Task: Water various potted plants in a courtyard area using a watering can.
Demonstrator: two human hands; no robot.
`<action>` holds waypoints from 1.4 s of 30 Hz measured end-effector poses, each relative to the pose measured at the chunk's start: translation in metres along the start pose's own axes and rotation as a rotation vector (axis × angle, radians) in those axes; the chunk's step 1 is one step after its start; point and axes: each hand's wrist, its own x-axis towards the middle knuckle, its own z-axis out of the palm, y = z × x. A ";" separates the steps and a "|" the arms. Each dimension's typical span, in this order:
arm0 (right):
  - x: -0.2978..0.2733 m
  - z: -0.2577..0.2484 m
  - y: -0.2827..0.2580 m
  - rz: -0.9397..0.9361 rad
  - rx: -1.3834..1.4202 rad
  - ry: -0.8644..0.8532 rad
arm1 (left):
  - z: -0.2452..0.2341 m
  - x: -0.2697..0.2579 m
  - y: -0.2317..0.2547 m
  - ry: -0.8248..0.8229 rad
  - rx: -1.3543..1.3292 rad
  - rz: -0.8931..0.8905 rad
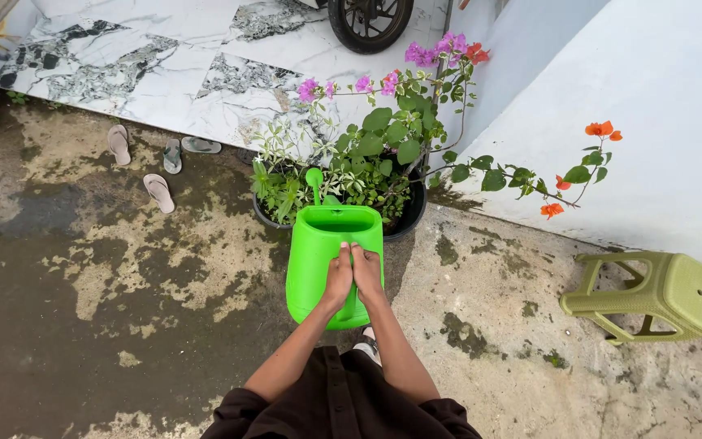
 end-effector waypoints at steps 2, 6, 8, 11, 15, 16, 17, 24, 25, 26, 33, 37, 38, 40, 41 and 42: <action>-0.013 0.001 -0.001 -0.009 0.033 0.059 | -0.004 0.005 -0.020 -0.058 0.059 -0.028; -0.023 -0.026 0.035 -0.108 0.052 0.215 | 0.003 -0.002 -0.041 -0.183 0.132 -0.077; -0.045 -0.030 0.014 -0.122 0.092 0.278 | 0.013 -0.011 -0.046 -0.233 0.199 -0.062; -0.069 -0.049 0.014 -0.145 0.122 0.382 | 0.029 -0.028 -0.056 -0.328 0.252 -0.056; -0.098 -0.088 0.025 -0.172 0.126 0.551 | 0.059 -0.056 -0.066 -0.482 0.300 -0.049; -0.110 -0.094 0.017 -0.183 0.141 0.593 | 0.067 -0.063 -0.072 -0.524 0.317 -0.051; -0.121 -0.101 0.010 -0.191 0.158 0.630 | 0.077 -0.070 -0.079 -0.558 0.322 -0.061; -0.207 -0.202 0.038 -0.264 0.235 0.898 | 0.151 -0.158 -0.127 -0.878 0.443 -0.055; -0.225 -0.217 0.041 -0.273 0.245 0.951 | 0.162 -0.176 -0.135 -0.930 0.455 -0.063; -0.244 -0.234 0.042 -0.289 0.232 0.983 | 0.176 -0.196 -0.142 -0.954 0.466 -0.056; -0.390 -0.352 0.050 -0.296 0.227 1.236 | 0.267 -0.339 -0.232 -1.161 0.627 -0.126; -0.481 -0.415 0.076 -0.362 0.206 1.434 | 0.308 -0.440 -0.262 -1.361 0.520 -0.167; -0.504 -0.425 0.077 -0.366 0.241 1.480 | 0.315 -0.463 -0.271 -1.413 0.539 -0.156; -0.546 -0.440 0.087 -0.367 0.295 1.565 | 0.324 -0.504 -0.295 -1.500 0.581 -0.157; -0.564 -0.446 0.095 -0.373 0.276 1.633 | 0.326 -0.520 -0.309 -1.547 0.595 -0.181; -0.579 -0.453 0.098 -0.379 0.254 1.698 | 0.332 -0.535 -0.318 -1.592 0.608 -0.205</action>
